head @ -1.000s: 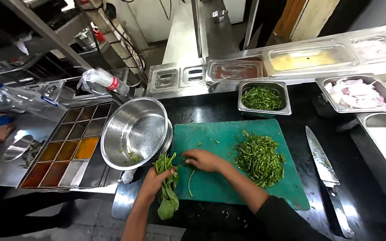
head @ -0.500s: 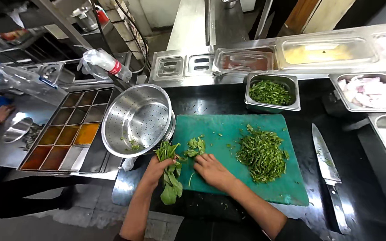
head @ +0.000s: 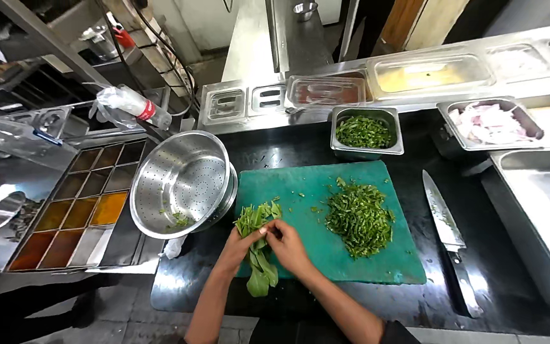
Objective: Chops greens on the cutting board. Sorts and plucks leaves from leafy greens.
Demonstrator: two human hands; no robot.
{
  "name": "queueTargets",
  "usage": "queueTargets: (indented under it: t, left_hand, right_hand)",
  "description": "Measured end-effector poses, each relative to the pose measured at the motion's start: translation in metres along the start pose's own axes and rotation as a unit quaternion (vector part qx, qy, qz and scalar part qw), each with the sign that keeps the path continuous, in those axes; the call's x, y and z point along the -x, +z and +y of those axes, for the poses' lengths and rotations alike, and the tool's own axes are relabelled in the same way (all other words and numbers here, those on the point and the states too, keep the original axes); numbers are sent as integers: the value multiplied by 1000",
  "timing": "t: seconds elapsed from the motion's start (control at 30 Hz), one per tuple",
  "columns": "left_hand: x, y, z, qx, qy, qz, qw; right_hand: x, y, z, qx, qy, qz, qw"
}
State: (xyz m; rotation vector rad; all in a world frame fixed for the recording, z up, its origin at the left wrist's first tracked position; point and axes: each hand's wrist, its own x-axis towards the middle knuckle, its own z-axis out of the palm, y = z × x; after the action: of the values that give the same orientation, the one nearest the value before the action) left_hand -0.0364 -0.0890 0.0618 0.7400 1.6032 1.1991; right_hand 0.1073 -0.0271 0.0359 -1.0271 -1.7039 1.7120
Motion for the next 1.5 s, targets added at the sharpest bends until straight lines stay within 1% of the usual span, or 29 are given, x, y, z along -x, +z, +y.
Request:
queueTargets:
  t: [0.03, 0.13, 0.17, 0.23, 0.27, 0.3, 0.37, 0.43, 0.53, 0.6, 0.67, 0.73, 0.77, 0.8, 0.87, 0.97, 1.0, 1.03, 1.1, 1.17, 1.23, 1.27, 1.33, 1.37, 1.43, 1.5]
  left_hand:
    - [0, 1, -2, 8, 4, 12, 1000]
    - [3, -3, 1, 20, -2, 60, 998]
    - [5, -7, 3, 16, 2, 71, 997]
    - [8, -21, 3, -3, 11, 76, 997]
    - [10, -28, 4, -15, 9, 75, 997]
    - [13, -33, 4, -23, 2, 77, 997]
    - [18, -40, 6, -15, -21, 87, 996]
    - [21, -43, 6, -6, -48, 100, 994]
    - [22, -41, 6, -22, -107, 121, 987]
    - [24, -34, 5, -33, -143, 116, 982]
    - [26, -23, 4, -48, -163, 107, 980]
    - [26, -19, 1, -56, -169, 111, 978]
    - [27, -19, -1, -60, -171, 115, 977]
    - [27, -19, -2, -65, -174, 118, 975]
    - [24, -19, -4, -66, -176, 112, 976]
    - [20, -20, -6, -49, -172, 100, 979]
    - [20, -20, -7, -45, -170, 101, 979]
    - [21, -19, -7, -41, -166, 106, 980]
    - [23, -15, -7, -26, -150, 118, 981]
    - [24, -9, -11, 5, -131, 126, 983]
    - [24, -1, -14, 27, -126, 130, 983]
    - [23, 3, -14, 37, -123, 132, 983]
    - [19, 3, -15, 32, -117, 140, 983]
    - [17, 1, -15, 8, -119, 149, 982]
    - [11, -8, -15, -92, -128, 166, 973]
    - [4, -17, -13, -212, -144, 166, 952]
  right_hand:
    - [0, 1, -1, 6, -7, -12, 1000]
    - [-8, -13, -9, 48, -9, -91, 995]
    - [-13, -21, -11, 67, -10, -86, 994]
    - [-23, -33, -10, 118, -5, -8, 993]
    - [-29, -38, -9, 149, 10, 30, 988]
    - [-37, -42, -5, 180, 30, 48, 982]
    - [-49, -43, 2, 233, 55, 34, 970]
    - [-56, -40, 5, 259, 55, 6, 964]
    - [-63, -39, 1, 255, 44, 2, 966]
    - [-60, -40, -5, 253, 48, 8, 966]
    - [-48, -43, -7, 255, 19, -24, 967]
    - [-31, -43, -8, 260, -8, -104, 960]
    - [-23, -38, -8, 271, 6, -130, 954]
    - [-16, -30, -9, 288, 34, -134, 948]
    - [-10, -14, -10, 329, 87, -119, 933]
    - [-12, 2, -11, 390, 120, -152, 900]
    - [-12, 4, -10, 388, 124, -157, 900]
    - [-11, 3, -9, 366, 128, -148, 910]
    - [-7, -2, -7, 274, 124, -98, 949]
    - [-5, -1, -2, 168, 99, -52, 979]
    - [-4, 6, 7, 96, 67, -35, 993]
    - [-5, 8, 10, 81, 57, -42, 994]
    - [-10, 1, 11, 73, 49, -74, 993]
    - [-13, -6, 8, 80, 57, -81, 992]
    - [-19, -25, -2, 135, 80, -39, 987]
    - [-31, -40, -8, 209, 94, 16, 973]
